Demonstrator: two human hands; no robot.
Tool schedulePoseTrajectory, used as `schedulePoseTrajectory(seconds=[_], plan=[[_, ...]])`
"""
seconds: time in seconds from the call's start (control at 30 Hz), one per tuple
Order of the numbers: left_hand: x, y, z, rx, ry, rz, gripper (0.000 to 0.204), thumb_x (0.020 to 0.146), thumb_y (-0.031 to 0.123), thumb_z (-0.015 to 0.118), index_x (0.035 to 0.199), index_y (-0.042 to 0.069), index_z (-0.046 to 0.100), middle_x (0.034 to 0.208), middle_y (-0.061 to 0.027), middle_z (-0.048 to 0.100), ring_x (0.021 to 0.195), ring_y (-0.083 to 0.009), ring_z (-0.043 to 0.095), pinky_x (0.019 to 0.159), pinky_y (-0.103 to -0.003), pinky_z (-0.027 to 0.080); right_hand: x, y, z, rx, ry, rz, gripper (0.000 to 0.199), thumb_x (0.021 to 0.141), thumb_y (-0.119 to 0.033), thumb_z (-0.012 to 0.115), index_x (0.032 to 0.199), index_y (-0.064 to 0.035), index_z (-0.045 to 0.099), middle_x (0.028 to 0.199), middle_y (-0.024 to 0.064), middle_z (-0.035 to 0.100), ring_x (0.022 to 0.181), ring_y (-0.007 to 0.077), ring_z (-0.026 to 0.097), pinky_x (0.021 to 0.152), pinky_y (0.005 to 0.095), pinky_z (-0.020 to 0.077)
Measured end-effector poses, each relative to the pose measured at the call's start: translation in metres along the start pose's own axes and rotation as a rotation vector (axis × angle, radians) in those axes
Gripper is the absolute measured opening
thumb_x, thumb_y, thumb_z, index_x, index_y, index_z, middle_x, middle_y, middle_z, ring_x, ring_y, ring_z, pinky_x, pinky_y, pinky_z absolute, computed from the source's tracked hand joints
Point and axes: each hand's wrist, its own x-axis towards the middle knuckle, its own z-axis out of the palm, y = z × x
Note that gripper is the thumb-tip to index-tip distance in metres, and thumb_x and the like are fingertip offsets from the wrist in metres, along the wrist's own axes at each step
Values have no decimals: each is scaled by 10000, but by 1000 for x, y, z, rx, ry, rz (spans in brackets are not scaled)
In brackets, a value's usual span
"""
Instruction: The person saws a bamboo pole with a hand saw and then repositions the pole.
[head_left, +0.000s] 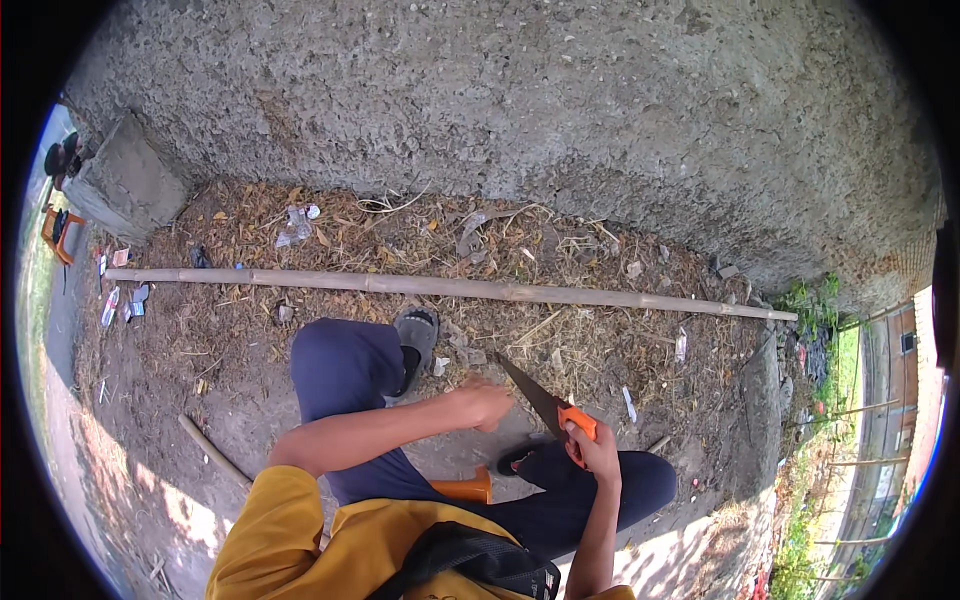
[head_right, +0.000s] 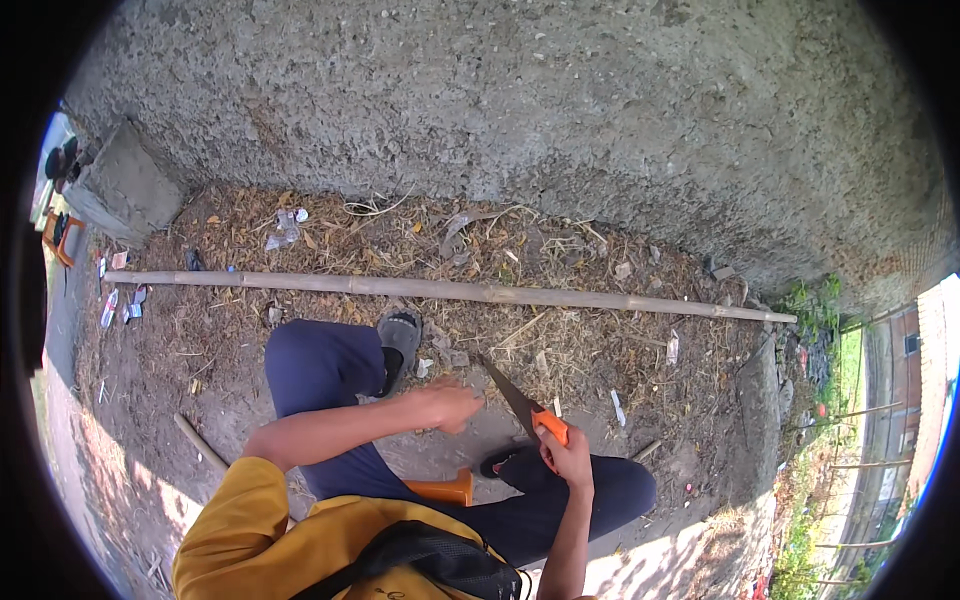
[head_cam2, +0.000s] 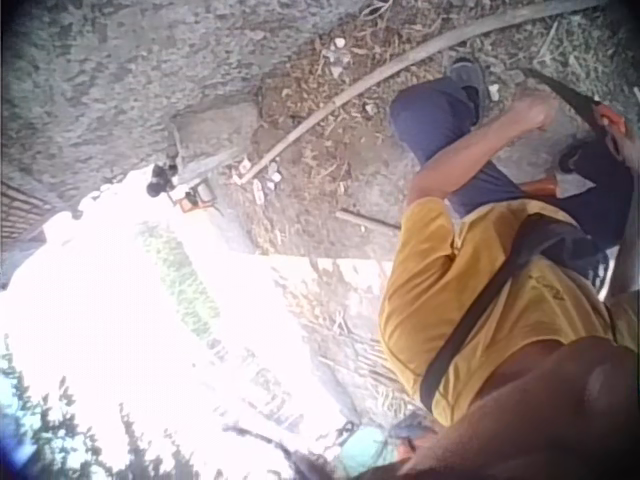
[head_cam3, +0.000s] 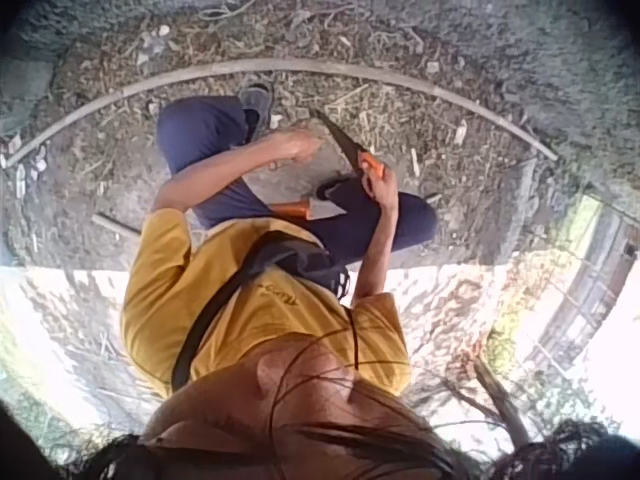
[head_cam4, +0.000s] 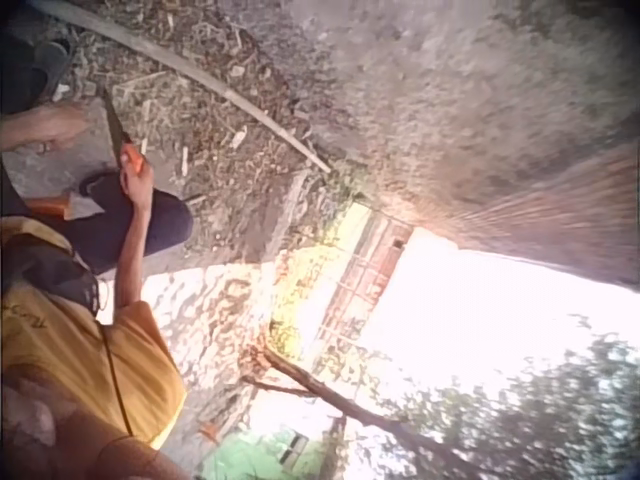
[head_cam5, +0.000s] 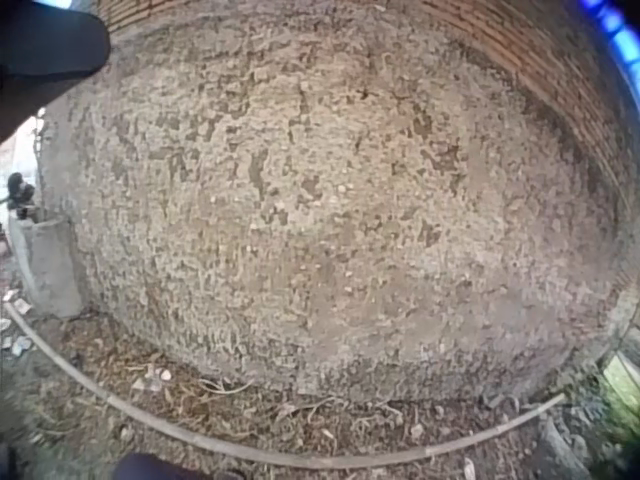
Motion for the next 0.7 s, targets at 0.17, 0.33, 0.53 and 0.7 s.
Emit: schedulePoseTrajectory(seconds=[0.17,0.33,0.53,0.7], plan=[[-2,2,-3,-27,-28,-12,353,806,147,619,1132,14,650,1098,-215,695,1084,-413,665,915,-534,523,1,3,0,-4,-59,79,212,947,-199,682,953,10,646,653,15,588,568,95,561,545,261,458],[-9,2,-6,-16,-20,-16,361,797,142,625,1134,16,654,1086,-210,699,1058,-396,680,891,-535,529,1,1,4,-9,-68,93,213,949,-200,682,960,10,646,667,15,593,583,96,568,558,266,463],[-3,3,-3,-23,-45,0,334,818,173,664,1117,23,667,1060,-195,712,1053,-376,689,899,-521,526,1,7,4,120,-49,55,234,949,-200,672,1033,18,656,619,6,575,488,77,521,443,246,400],[-5,5,-7,-5,-89,-25,328,826,177,674,1117,24,671,1076,-195,713,1050,-371,691,928,-517,515,0,9,5,134,-48,58,236,948,-198,675,1045,16,659,617,6,571,484,77,518,437,244,392]])
